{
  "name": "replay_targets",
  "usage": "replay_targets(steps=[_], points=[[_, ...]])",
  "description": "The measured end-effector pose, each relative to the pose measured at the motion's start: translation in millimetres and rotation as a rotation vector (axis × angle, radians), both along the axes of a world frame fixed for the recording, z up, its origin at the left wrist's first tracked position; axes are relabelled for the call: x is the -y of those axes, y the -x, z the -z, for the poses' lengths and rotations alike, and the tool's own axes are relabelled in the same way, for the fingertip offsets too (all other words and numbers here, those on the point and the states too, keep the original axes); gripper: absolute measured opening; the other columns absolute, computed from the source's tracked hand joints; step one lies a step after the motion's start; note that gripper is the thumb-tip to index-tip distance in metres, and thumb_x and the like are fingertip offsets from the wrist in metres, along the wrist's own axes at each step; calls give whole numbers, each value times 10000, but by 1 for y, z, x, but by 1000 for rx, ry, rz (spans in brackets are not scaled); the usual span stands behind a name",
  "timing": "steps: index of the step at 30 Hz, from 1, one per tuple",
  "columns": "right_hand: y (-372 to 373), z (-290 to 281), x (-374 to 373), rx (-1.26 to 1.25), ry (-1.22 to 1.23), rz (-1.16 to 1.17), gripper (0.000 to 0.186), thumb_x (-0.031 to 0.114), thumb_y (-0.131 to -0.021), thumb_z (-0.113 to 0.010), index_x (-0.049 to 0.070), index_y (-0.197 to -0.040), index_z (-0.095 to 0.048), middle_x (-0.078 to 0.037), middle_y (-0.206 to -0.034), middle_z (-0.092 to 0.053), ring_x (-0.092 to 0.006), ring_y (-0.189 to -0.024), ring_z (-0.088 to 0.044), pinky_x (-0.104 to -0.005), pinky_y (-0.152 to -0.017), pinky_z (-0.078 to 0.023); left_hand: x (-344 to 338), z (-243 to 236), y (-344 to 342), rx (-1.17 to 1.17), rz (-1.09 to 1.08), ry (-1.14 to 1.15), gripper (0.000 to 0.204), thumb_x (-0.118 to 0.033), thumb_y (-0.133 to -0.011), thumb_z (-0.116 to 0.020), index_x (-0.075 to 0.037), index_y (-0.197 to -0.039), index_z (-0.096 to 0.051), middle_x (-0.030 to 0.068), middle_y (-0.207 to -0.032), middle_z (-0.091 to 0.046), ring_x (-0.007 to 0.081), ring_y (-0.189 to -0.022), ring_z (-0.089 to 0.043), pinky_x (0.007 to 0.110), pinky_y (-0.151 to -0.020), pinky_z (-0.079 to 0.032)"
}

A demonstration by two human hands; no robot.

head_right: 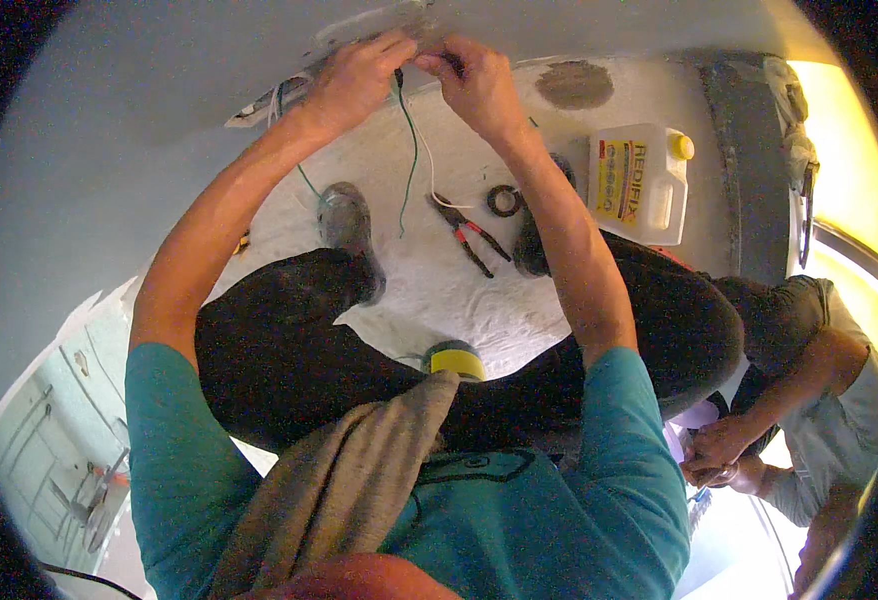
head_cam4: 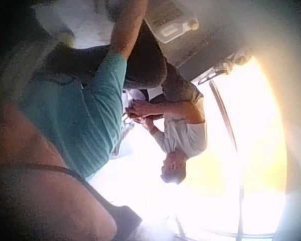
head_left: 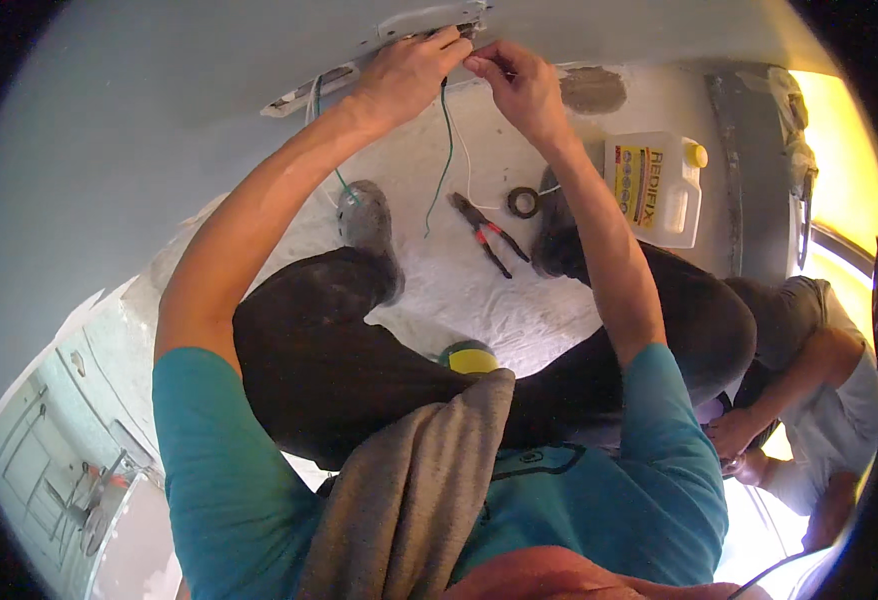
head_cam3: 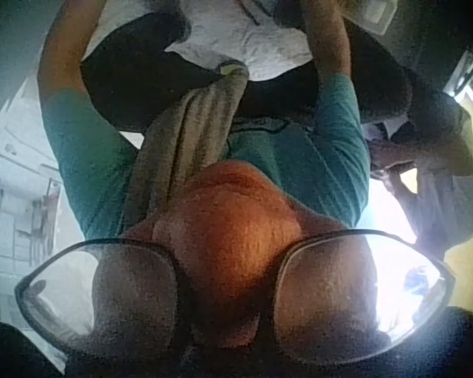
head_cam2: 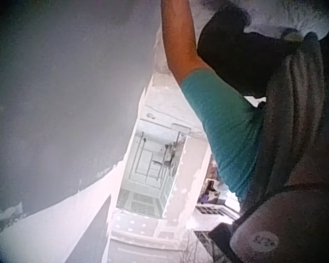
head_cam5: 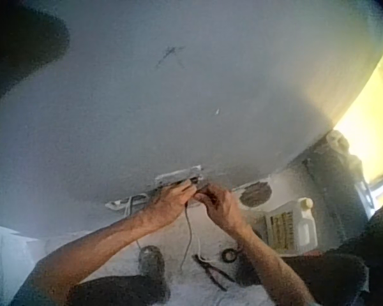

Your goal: The person uses pliers to strip and twist electrical wires together within a wall opening, then wraps the connection with black electrical tape.

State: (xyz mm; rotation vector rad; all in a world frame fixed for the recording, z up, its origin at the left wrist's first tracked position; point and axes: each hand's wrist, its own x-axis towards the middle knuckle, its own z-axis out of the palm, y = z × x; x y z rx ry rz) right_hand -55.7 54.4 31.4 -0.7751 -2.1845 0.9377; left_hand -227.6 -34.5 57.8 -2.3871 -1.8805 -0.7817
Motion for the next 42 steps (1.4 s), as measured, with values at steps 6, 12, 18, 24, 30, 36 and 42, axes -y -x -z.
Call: replay_targets(steps=[6,12,18,24,30,36,42], points=[[1,-13,7,110,128,34,232,271,-919,-665,44,-890,-697,-37,-708,-641,-90,-555,-527,-245,-531,-429,2,0,2,14,14,-46,236,26,-784,-543,-28,-1008,-594,108,-1011,-610,332,-891,-657,431,-745,-569],[11,-16,-48,163,1433,-283,197,242,-938,-631,48,-961,-647,33,-735,-559,-47,-532,-414,-202,-460,-340,2,0,0,-23,2,-51,229,12,-793,-541,-32,-1010,-599,95,-1000,-603,318,-882,-663,416,-741,-575],[4,4,-43,186,1135,-228,212,216,-941,-629,20,-1021,-632,20,-740,-557,-51,-555,-471,-197,-469,-381,-1,5,0,-44,23,-53,231,0,-803,-542,-30,-1027,-589,92,-998,-602,317,-862,-668,419,-719,-576],[-5,-17,9,-26,-2,-3,270,200,-852,-738,80,-1082,-666,-36,-855,-631,-108,-640,-616,-229,-541,-484,2,4,0,-14,-22,-38,222,14,-802,-535,-35,-1014,-578,97,-997,-611,327,-851,-668,431,-717,-569],[-6,-4,5,-39,-365,-26,178,167,-802,-757,129,-969,-711,-48,-956,-643,-183,-655,-649,-313,-574,-544,-2,0,-3,5,-26,-12,226,18,-799,-536,-48,-1012,-576,93,-996,-615,334,-841,-665,444,-716,-563],[-2,8,3,-32,-498,-15,141,140,-822,-729,111,-958,-709,-35,-922,-663,-249,-689,-662,-340,-589,-545,0,1,-5,-5,-44,0,233,19,-785,-550,-54,-1004,-575,81,-987,-608,319,-854,-667,438,-713,-563],[-1,-18,9,140,259,-15,170,217,-869,-716,55,-921,-711,-34,-771,-677,-134,-679,-648,-290,-543,-479,1,5,0,17,-7,-34,263,19,-776,-541,-65,-1022,-579,107,-1012,-615,351,-897,-647,451,-733,-552]])
